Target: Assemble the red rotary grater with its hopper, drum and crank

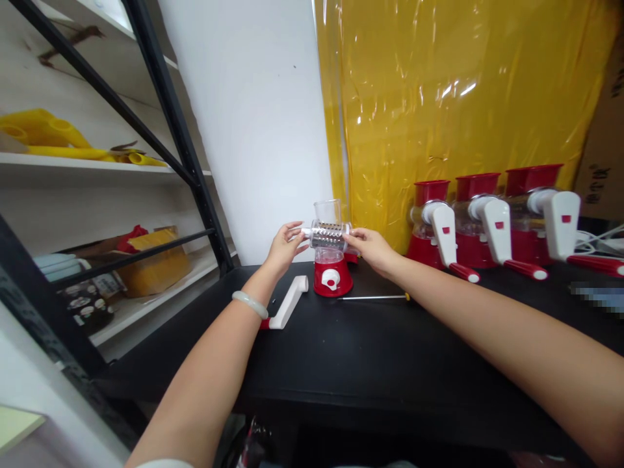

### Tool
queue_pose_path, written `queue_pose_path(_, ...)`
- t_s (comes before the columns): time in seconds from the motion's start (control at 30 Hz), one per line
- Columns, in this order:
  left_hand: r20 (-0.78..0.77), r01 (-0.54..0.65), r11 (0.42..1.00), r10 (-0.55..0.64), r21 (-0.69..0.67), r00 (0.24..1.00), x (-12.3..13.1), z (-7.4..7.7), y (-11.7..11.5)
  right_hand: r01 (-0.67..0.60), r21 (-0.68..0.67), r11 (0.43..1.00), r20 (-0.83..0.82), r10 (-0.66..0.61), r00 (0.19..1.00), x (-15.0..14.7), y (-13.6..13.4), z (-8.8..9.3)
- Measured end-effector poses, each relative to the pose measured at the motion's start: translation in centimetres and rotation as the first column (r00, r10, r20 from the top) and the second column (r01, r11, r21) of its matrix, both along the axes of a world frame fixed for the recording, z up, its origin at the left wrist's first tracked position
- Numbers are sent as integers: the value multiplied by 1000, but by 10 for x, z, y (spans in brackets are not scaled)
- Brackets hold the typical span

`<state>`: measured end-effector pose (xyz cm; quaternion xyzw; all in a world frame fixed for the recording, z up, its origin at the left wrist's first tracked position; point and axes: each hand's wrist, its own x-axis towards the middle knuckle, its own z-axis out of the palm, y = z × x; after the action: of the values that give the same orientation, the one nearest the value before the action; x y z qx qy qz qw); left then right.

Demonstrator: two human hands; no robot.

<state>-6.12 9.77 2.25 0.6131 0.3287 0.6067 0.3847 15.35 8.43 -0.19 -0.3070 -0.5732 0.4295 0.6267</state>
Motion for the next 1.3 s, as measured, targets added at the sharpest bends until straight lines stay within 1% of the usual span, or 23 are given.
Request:
queue_pose_path(0.27,-13,42,999,-42,28,999,-1,2,0,3,-73,997,-13,-4,1000,-2,-4,3)
queue_pose_path(0.33,-54,8,1000,-9,-8,998,-5,4,1,14,-81,997,-5,-14,1000,-1,-4,4)
queue_pose_path(0.37,-112,-54,998,50,-33,992,-8,6,1,18,-80,997,3,-18,1000,-1,-4,4)
queue_pose_path(0.4,-208,-148,987,134,-54,969,-13,7,1,22,-76,997,15,-21,1000,0,-4,5)
queue_pose_path(0.43,-342,-258,964,221,-67,913,-19,8,1,25,-66,998,29,-23,999,0,-3,5)
queue_pose_path(0.47,-497,-365,928,283,-72,820,-25,8,1,29,-52,998,45,-26,999,1,-3,5)
queue_pose_path(0.5,-645,-444,893,296,-75,705,-31,7,0,31,-36,999,63,-29,998,2,-2,4)
queue_pose_path(0.53,-762,-485,870,253,-91,597,-36,6,0,33,-20,999,78,-31,996,2,-2,4)
queue_pose_path(0.57,-839,-492,861,170,-128,516,-40,4,-1,34,-8,999,87,-33,996,2,-1,4)
queue_pose_path(0.6,-880,-475,862,76,-179,468,-43,1,-2,32,-1,999,89,-32,996,2,-1,3)
queue_pose_path(0.67,-901,-400,880,-69,-257,428,-42,-5,-3,22,2,1000,81,-22,996,2,-1,3)
queue_pose_path(0.73,-906,-318,902,-157,-294,394,-37,-12,-3,16,1,1000,64,-16,998,2,-1,2)
queue_pose_path(0.8,-909,-261,919,-186,-296,374,-29,-17,-3,12,2,1000,54,-12,998,2,-1,2)
queue_pose_path(0.87,-902,-227,934,-172,-277,396,-24,-17,-4,10,1,1000,47,-10,999,1,-1,2)
queue_pose_path(0.93,-899,-210,949,-129,-233,418,-25,-12,-9,13,-1,1000,44,-13,999,1,-1,2)
queue_pose_path(0.97,-910,-215,957,-93,-194,405,-27,-6,-12,16,-2,1000,44,-16,999,0,-2,2)
queue_pose_path(1.0,-928,-233,964,-33,-128,371,-30,2,-17,20,-5,1000,43,-19,999,0,-2,2)
queue_pose_path(1.07,-957,-287,954,163,90,241,-38,19,-25,25,-12,1000,44,-24,999,0,-2,3)
queue_pose_path(1.1,-943,-307,925,284,223,170,-42,27,-29,28,-14,1000,46,-28,999,0,-2,3)
queue_pose_path(1.13,-910,-321,882,398,345,116,-45,34,-32,32,-13,999,51,-31,998,0,-3,3)
queue_pose_path(1.17,-863,-327,832,498,447,86,-48,39,-33,38,-11,999,57,-37,998,0,-3,3)
queue_pose_path(1.23,-777,-337,753,623,565,89,-49,40,-33,46,-4,999,65,-45,997,0,-3,2)
queue_pose_path(1.3,-733,-351,722,668,597,128,-45,35,-28,45,3,999,64,-45,997,1,-3,2)
